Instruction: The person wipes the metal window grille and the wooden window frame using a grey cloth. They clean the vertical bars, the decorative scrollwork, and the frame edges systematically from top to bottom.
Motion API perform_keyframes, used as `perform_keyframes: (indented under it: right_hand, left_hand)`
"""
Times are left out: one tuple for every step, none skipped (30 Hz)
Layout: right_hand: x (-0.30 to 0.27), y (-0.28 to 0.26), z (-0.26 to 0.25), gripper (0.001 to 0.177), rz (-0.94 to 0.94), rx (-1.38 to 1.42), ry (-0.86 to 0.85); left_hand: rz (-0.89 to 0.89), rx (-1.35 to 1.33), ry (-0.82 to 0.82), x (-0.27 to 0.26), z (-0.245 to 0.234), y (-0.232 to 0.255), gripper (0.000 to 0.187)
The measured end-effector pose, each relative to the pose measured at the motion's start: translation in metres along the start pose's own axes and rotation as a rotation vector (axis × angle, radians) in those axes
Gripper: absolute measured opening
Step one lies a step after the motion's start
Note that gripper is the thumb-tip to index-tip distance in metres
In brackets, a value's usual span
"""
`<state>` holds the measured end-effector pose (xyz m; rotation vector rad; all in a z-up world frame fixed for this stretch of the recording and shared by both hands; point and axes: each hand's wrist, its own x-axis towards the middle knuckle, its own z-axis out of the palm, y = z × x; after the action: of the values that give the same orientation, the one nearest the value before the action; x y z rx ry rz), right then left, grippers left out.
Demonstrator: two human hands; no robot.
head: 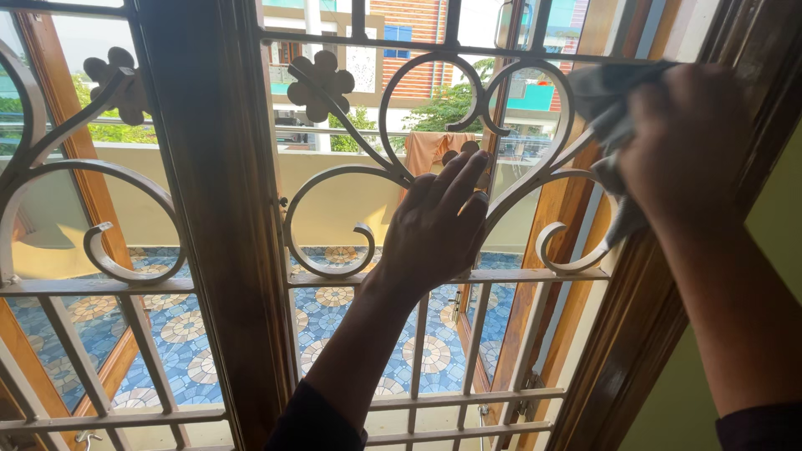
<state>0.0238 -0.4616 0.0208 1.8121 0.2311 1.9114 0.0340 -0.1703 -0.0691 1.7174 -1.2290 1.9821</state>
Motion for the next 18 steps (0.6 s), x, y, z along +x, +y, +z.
perform_keyframes:
  right_hand:
    - [0.0, 0.003, 0.001, 0.012, 0.026, -0.045, 0.017]
    - [-0.01, 0.003, -0.006, 0.014, 0.032, -0.105, 0.099]
    - [-0.02, -0.004, -0.012, 0.017, 0.065, -0.095, 0.111]
    - [-0.03, -0.011, -0.018, 0.021, 0.098, -0.085, 0.123]
    - [-0.037, -0.023, -0.02, 0.021, 0.158, -0.005, 0.07]
    - [-0.039, -0.035, -0.017, 0.019, 0.206, 0.101, 0.049]
    - [-0.043, -0.047, -0.015, 0.017, 0.259, 0.206, 0.03]
    - [-0.044, -0.063, -0.007, 0.014, 0.3, 0.337, 0.044]
    - [-0.047, -0.07, -0.005, 0.014, 0.348, 0.426, 0.054]
    - [-0.05, -0.078, -0.002, 0.014, 0.395, 0.515, 0.069]
    - [-0.053, -0.082, -0.001, 0.014, 0.446, 0.563, 0.08]
    - [-0.056, -0.084, 0.0, 0.014, 0.454, 0.577, 0.092]
    - [-0.058, -0.087, 0.0, 0.015, 0.463, 0.59, 0.106]
    - [-0.06, -0.089, 0.0, 0.017, 0.43, 0.569, 0.12]
    - [-0.061, -0.09, -0.001, 0.017, 0.398, 0.518, 0.123]
    - [-0.063, -0.091, -0.002, 0.018, 0.366, 0.467, 0.128]
    - [-0.066, -0.093, -0.004, 0.023, 0.334, 0.387, 0.117]
    - [-0.069, -0.092, -0.006, 0.027, 0.315, 0.336, 0.103]
  left_hand:
    - [-0.008, -0.004, 0.001, 0.0, 0.0, -0.001, 0.009]
    - [-0.016, -0.008, 0.001, 0.0, 0.001, 0.0, 0.008]
    - [-0.027, -0.012, 0.0, 0.0, 0.001, 0.0, 0.008]
    - [-0.025, -0.018, 0.005, -0.001, 0.001, 0.0, 0.008]
    - [-0.021, -0.019, 0.012, -0.001, 0.001, 0.0, 0.008]
    - [-0.018, -0.02, 0.019, 0.0, 0.001, -0.001, 0.008]
    - [-0.022, -0.03, 0.015, 0.0, 0.0, -0.001, 0.009]
    - [-0.026, -0.041, 0.012, -0.001, -0.001, -0.001, 0.01]
    - [-0.031, -0.055, 0.008, -0.002, 0.0, -0.001, 0.011]
    - [-0.032, -0.048, 0.004, -0.002, 0.001, -0.002, 0.01]
    - [-0.036, -0.042, 0.001, -0.002, 0.002, -0.002, 0.009]
    - [-0.04, -0.037, -0.001, -0.003, 0.003, -0.002, 0.009]
    - [-0.039, -0.038, 0.002, -0.003, 0.004, -0.002, 0.009]
    - [-0.039, -0.04, 0.006, -0.004, 0.004, -0.002, 0.009]
    - [-0.035, -0.041, 0.011, -0.003, 0.004, -0.003, 0.01]
    - [-0.033, -0.045, 0.012, -0.003, 0.003, -0.003, 0.01]
    - [-0.032, -0.048, 0.013, -0.004, 0.002, -0.003, 0.01]
    - [-0.031, -0.052, 0.014, -0.004, 0.002, -0.002, 0.011]
